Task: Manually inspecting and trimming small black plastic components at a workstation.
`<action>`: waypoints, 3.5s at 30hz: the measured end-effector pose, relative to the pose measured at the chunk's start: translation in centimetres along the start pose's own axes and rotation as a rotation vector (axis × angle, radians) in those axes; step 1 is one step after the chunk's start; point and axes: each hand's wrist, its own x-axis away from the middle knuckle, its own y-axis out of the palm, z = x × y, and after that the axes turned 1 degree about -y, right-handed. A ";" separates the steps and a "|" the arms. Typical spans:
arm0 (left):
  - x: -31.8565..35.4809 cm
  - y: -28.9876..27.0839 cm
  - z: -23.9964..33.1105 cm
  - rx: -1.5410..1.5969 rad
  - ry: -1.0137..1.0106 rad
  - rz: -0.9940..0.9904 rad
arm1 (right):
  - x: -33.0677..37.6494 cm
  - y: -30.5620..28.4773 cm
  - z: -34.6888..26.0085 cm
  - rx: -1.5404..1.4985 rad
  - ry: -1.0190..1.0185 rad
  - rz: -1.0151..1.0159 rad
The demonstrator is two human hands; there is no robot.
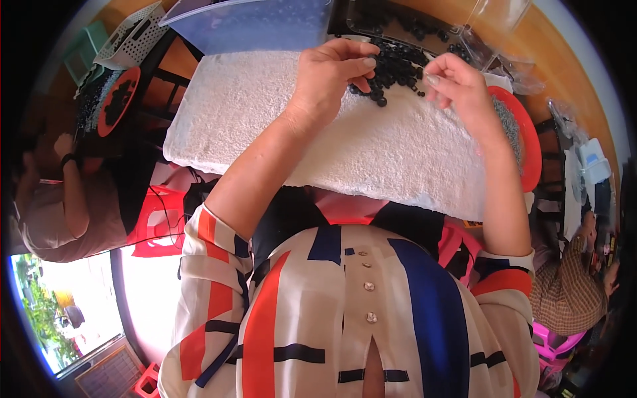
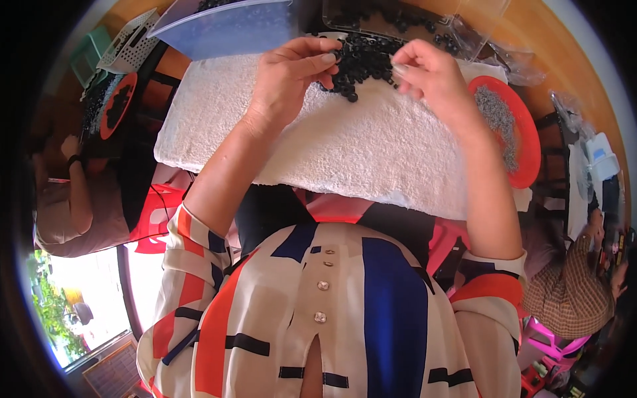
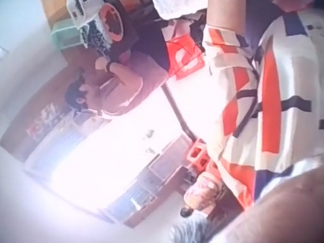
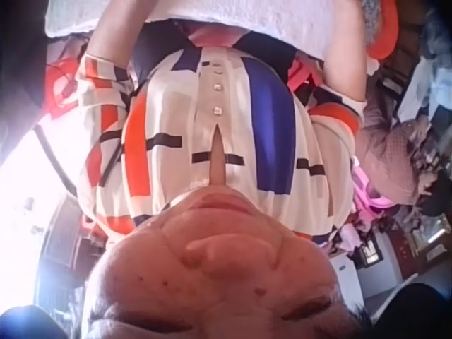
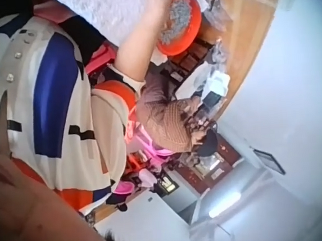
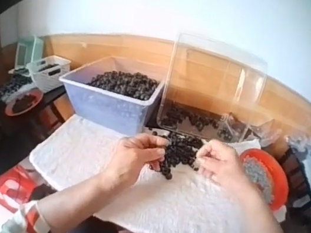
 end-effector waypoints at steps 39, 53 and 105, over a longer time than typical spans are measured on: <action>-0.4 -0.9 0.3 0.155 -0.087 -0.005 | -1.9 4.6 -2.6 0.073 -0.380 0.269; -0.9 -2.2 0.7 0.175 -0.100 -0.003 | -0.5 0.6 1.5 0.684 -0.104 0.060; -0.8 -1.5 1.4 0.384 0.012 0.184 | -3.0 10.4 -5.8 -0.154 -0.307 0.280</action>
